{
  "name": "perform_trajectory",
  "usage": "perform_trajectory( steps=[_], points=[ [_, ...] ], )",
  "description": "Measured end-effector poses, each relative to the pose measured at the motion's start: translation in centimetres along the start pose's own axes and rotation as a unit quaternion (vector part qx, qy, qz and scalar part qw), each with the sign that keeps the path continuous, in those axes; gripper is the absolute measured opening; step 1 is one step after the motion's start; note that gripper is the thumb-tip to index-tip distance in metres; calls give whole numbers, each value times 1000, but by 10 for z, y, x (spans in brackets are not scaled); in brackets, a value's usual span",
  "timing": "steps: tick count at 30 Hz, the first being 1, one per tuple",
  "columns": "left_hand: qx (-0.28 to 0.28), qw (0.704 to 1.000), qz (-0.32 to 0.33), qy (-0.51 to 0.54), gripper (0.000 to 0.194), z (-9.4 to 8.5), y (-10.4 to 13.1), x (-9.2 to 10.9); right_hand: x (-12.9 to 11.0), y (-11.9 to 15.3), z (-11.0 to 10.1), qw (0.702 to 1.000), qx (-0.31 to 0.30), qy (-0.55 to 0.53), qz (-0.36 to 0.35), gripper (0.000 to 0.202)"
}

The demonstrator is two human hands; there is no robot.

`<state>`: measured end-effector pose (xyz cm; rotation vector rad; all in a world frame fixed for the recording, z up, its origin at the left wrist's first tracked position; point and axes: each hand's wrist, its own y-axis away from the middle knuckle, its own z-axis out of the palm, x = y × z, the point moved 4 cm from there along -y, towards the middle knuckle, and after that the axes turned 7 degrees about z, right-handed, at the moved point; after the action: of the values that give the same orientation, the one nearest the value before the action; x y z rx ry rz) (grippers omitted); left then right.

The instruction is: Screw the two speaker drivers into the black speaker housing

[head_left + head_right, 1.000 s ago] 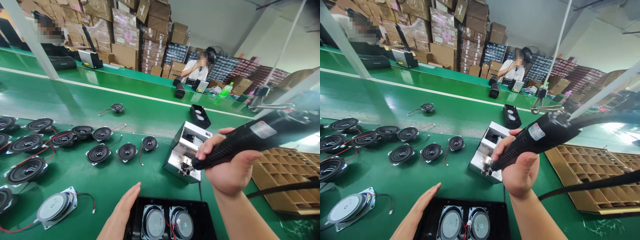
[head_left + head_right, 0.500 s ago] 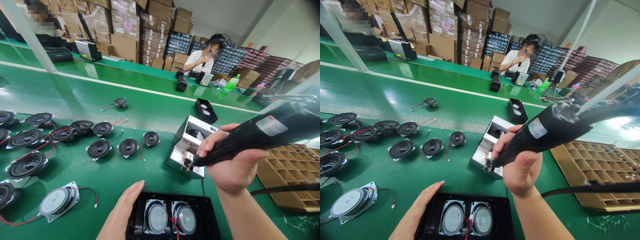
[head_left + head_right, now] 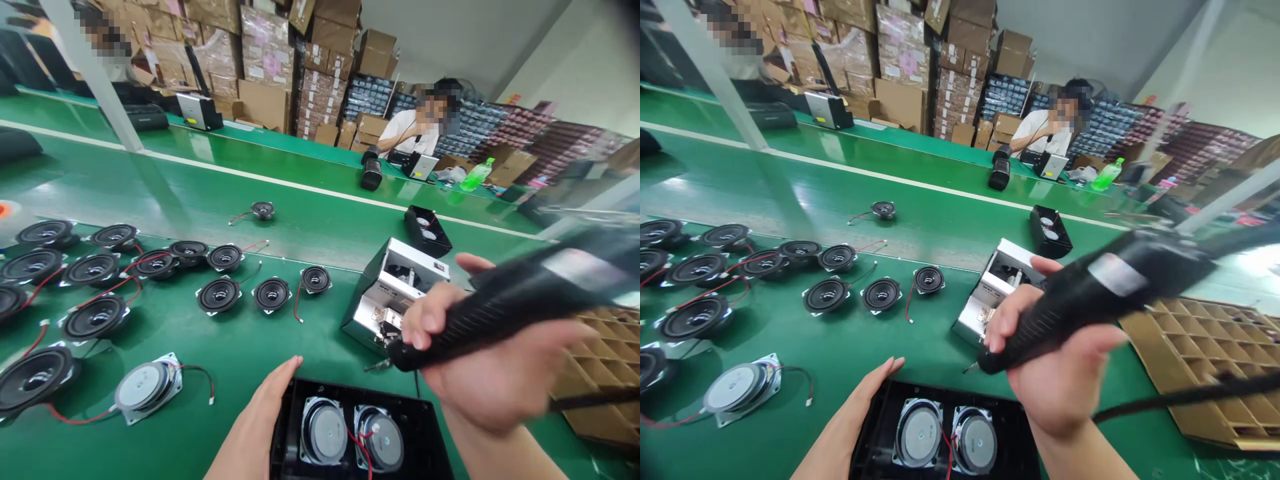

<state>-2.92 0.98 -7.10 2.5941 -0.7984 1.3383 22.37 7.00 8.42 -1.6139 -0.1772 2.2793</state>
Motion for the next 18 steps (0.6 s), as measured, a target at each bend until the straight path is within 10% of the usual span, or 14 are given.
perform_trajectory(
  steps=[8, 18],
  points=[
    [50, 996, 55, 51, 137, 19, 15, -14, 17, 34, 59, 989, -120, -43, 80, 62],
    [13, 998, 36, 56, 138, 13, 12, -1, 58, 45, 64, 988, -145, -13, 53, 61]
  ],
)
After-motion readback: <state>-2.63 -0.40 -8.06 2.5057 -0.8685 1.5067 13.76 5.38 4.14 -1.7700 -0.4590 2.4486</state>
